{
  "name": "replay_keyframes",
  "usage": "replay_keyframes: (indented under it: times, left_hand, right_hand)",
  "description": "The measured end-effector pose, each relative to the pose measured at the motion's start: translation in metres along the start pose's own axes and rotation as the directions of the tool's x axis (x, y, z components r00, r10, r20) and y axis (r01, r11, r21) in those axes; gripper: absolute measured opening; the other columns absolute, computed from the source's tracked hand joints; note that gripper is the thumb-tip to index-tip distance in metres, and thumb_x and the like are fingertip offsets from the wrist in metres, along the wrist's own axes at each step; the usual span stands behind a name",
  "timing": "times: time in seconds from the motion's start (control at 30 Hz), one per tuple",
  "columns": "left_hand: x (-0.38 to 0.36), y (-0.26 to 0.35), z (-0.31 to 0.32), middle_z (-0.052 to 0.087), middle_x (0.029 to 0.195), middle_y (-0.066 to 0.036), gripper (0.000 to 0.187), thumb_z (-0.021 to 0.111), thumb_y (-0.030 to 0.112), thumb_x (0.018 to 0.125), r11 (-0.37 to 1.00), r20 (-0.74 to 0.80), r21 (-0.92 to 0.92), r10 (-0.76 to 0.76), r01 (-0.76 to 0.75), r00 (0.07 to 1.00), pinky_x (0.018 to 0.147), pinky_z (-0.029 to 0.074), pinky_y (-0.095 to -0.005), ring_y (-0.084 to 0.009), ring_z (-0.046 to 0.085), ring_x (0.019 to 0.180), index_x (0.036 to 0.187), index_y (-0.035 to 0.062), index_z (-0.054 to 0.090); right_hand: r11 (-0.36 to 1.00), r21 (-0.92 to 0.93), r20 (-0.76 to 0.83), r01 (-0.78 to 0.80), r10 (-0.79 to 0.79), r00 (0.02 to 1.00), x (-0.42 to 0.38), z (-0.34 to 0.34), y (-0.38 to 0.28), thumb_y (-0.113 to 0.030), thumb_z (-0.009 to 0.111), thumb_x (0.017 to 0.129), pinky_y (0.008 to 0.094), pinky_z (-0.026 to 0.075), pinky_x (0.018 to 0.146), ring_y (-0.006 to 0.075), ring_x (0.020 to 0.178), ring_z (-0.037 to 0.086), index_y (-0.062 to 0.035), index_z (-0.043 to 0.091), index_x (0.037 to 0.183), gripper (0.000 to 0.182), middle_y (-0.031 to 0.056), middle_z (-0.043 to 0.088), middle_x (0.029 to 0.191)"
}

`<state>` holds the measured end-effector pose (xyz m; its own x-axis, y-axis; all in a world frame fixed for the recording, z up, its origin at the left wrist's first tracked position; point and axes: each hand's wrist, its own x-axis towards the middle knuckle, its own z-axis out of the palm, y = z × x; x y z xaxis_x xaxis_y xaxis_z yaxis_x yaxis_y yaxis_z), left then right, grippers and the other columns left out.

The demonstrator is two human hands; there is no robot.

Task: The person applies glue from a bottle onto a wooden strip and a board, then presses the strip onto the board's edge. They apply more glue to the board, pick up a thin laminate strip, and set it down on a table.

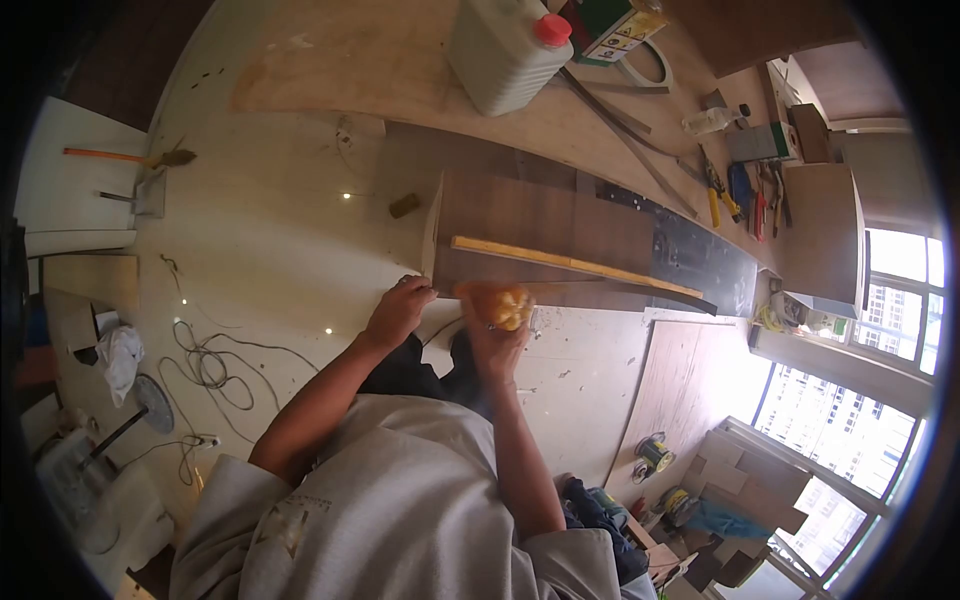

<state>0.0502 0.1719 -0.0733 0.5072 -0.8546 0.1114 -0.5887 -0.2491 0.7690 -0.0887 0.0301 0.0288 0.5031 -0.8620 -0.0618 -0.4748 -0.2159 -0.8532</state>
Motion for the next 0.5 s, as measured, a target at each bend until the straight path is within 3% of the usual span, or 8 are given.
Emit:
replay_keyframes:
  times: [0.1, 0.2, 0.33, 0.43, 0.47, 0.5]
  left_hand:
    - [-0.001, -0.004, 0.001, 0.069, 0.116, -0.014, 0.027, 0.066, -0.002, 0.089, 0.999, 0.009, 0.002, 0.040, -0.040, 0.999, 0.098, 0.058, -0.0429, -0.0333, 0.066, 0.114, 0.114, -0.0010, 0.075]
    - [-0.002, -0.007, -0.001, 0.069, 0.117, -0.014, 0.029, 0.065, -0.002, 0.088, 0.997, 0.014, -0.009, 0.076, -0.076, 0.997, 0.098, 0.058, -0.0429, -0.0335, 0.066, 0.113, 0.116, -0.0030, 0.073]
    - [-0.002, -0.003, -0.006, 0.069, 0.118, -0.015, 0.031, 0.065, -0.002, 0.087, 0.996, 0.040, 0.001, 0.087, -0.087, 0.995, 0.098, 0.057, -0.0435, -0.0338, 0.066, 0.113, 0.117, -0.0049, 0.072]
    - [-0.004, -0.001, -0.007, 0.068, 0.119, -0.016, 0.031, 0.065, -0.002, 0.087, 0.995, 0.044, 0.026, 0.092, -0.093, 0.995, 0.099, 0.056, -0.0437, -0.0341, 0.066, 0.112, 0.117, -0.0054, 0.071]
    - [-0.005, 0.000, -0.007, 0.068, 0.119, -0.016, 0.030, 0.065, -0.002, 0.087, 0.995, 0.045, 0.035, 0.091, -0.092, 0.995, 0.099, 0.056, -0.0437, -0.0342, 0.066, 0.112, 0.117, -0.0055, 0.071]
    - [-0.006, 0.000, -0.005, 0.068, 0.119, -0.015, 0.030, 0.065, -0.002, 0.087, 0.995, 0.036, 0.032, 0.092, -0.094, 0.995, 0.099, 0.056, -0.0436, -0.0340, 0.066, 0.112, 0.117, -0.0052, 0.071]
  right_hand:
    - [0.988, -0.092, -0.038, 0.126, -0.129, 0.991, 0.000, 0.000, -0.019, -0.019, 0.092, 0.088, 0.0388, 0.060, 0.093, 0.0210, 0.103, 0.074, -0.0023, 0.067, 0.121, 0.045, 0.0107, 0.075, 0.117]
    - [0.972, 0.236, -0.176, -0.001, 0.044, 0.983, 0.016, -0.014, 0.001, -0.012, 0.091, 0.089, 0.0356, 0.061, 0.092, 0.0192, 0.102, 0.074, -0.0023, 0.068, 0.120, 0.039, 0.0090, 0.076, 0.113]
    - [0.993, 0.117, -0.244, -0.031, 0.059, 0.968, 0.025, -0.027, -0.014, -0.009, 0.092, 0.087, 0.0325, 0.061, 0.087, 0.0165, 0.099, 0.074, -0.0029, 0.070, 0.121, 0.041, 0.0073, 0.076, 0.115]
    - [0.984, 0.174, -0.154, 0.028, -0.001, 0.988, 0.011, 0.000, 0.002, -0.011, 0.094, 0.086, 0.0326, 0.061, 0.089, 0.0171, 0.099, 0.074, -0.0025, 0.070, 0.122, 0.044, 0.0068, 0.075, 0.112]
    - [0.998, 0.061, -0.093, 0.008, -0.002, 0.996, 0.003, 0.004, 0.005, -0.014, 0.093, 0.085, 0.0382, 0.059, 0.096, 0.0230, 0.105, 0.074, -0.0013, 0.069, 0.127, 0.050, 0.0107, 0.075, 0.115]
    - [0.999, 0.036, -0.085, 0.026, -0.023, 0.996, -0.001, 0.008, -0.002, -0.015, 0.093, 0.084, 0.0391, 0.059, 0.097, 0.0239, 0.106, 0.074, -0.0014, 0.069, 0.126, 0.050, 0.0112, 0.075, 0.115]
